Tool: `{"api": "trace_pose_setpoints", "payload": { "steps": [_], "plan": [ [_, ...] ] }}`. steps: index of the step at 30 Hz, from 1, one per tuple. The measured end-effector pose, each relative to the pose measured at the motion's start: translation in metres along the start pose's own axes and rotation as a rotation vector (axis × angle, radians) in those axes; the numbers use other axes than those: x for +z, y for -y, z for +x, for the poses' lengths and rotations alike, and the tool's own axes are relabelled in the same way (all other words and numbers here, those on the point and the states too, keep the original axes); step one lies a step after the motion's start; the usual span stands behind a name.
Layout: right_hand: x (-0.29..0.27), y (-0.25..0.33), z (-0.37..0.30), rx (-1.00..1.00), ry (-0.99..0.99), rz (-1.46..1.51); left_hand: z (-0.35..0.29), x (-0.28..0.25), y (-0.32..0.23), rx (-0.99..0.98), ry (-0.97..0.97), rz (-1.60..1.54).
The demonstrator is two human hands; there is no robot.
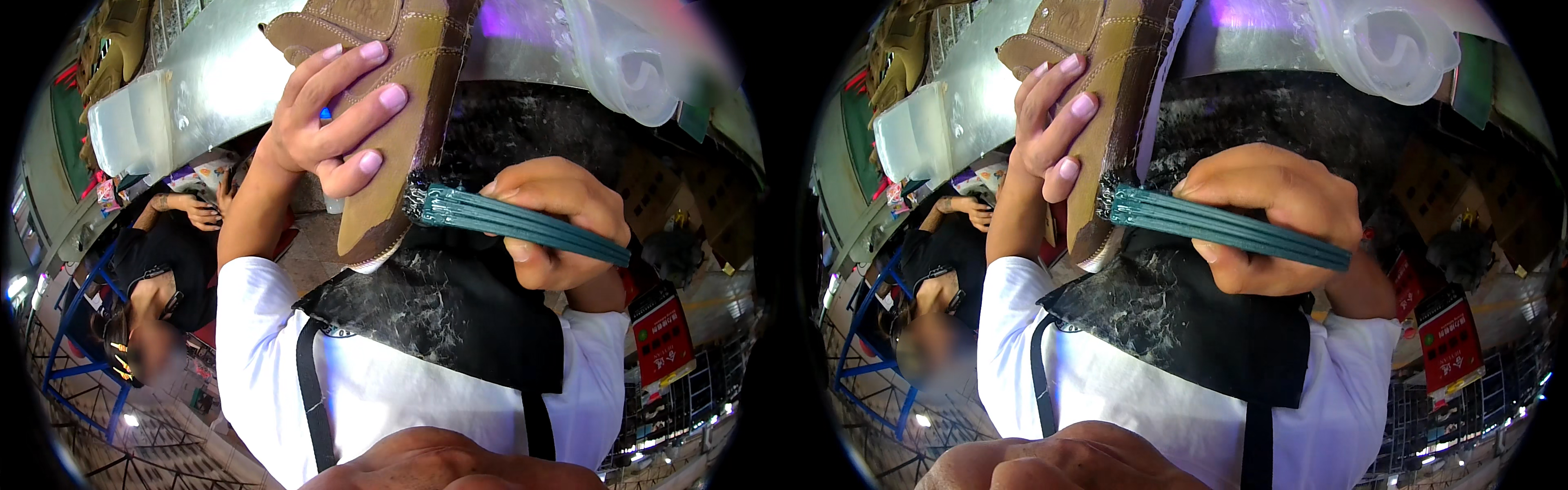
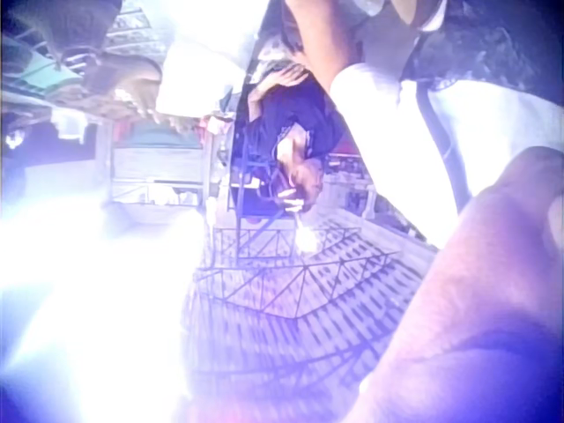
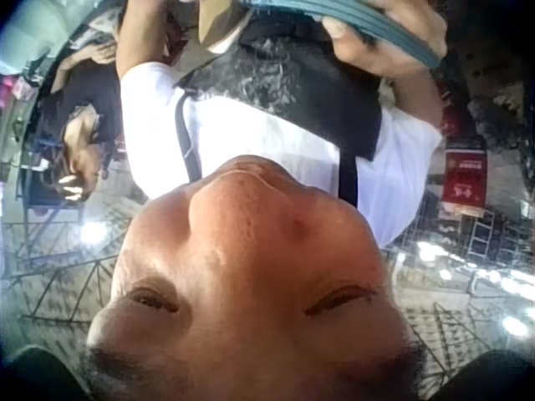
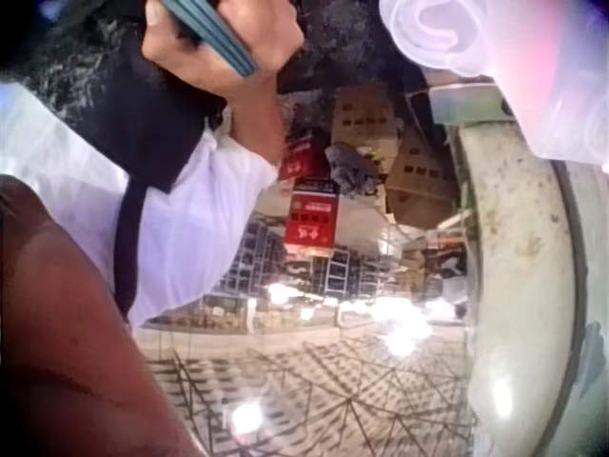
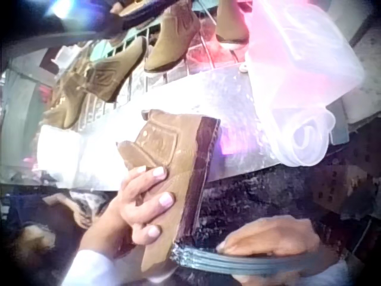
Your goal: The person takes a brown boot from a conveyor belt, uses a brush to apply adhesive around the edge of the sole, and then places the boot back onto the moving conveyor.
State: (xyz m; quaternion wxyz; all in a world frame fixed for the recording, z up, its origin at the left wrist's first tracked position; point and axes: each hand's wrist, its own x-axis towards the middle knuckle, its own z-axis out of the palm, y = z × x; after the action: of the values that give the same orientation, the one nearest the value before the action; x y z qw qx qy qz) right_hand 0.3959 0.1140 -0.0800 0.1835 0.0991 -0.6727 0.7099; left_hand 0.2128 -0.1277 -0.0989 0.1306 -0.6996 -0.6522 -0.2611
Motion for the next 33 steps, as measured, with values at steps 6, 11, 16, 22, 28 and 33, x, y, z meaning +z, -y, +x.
{"api": "trace_pose_setpoints", "payload": {
  "steps": [6, 11, 16, 22, 28, 33],
  "plan": [
    [0.011, 0.015, -0.011, -0.060, -0.048, -0.017, 0.013, 0.002, 0.002, 0.054, -0.040, 0.064],
    [0.015, 0.033, -0.018, -0.083, -0.067, -0.166, 0.026, 0.000, -0.006, 0.016, -0.059, 0.123],
    [0.012, 0.058, -0.013, -0.061, -0.073, -0.282, 0.036, 0.003, -0.012, -0.017, -0.083, 0.198],
    [-0.017, 0.076, 0.011, -0.037, 0.118, -0.322, 0.043, 0.007, -0.019, -0.017, -0.061, 0.277],
    [-0.033, 0.084, 0.018, 0.257, 0.010, 0.052, 0.048, 0.006, -0.023, -0.079, -0.087, 0.255],
    [0.006, 0.058, 0.005, 0.551, -0.622, 0.767, 0.055, 0.013, -0.021, -0.092, -0.187, 0.236]
  ]
}}
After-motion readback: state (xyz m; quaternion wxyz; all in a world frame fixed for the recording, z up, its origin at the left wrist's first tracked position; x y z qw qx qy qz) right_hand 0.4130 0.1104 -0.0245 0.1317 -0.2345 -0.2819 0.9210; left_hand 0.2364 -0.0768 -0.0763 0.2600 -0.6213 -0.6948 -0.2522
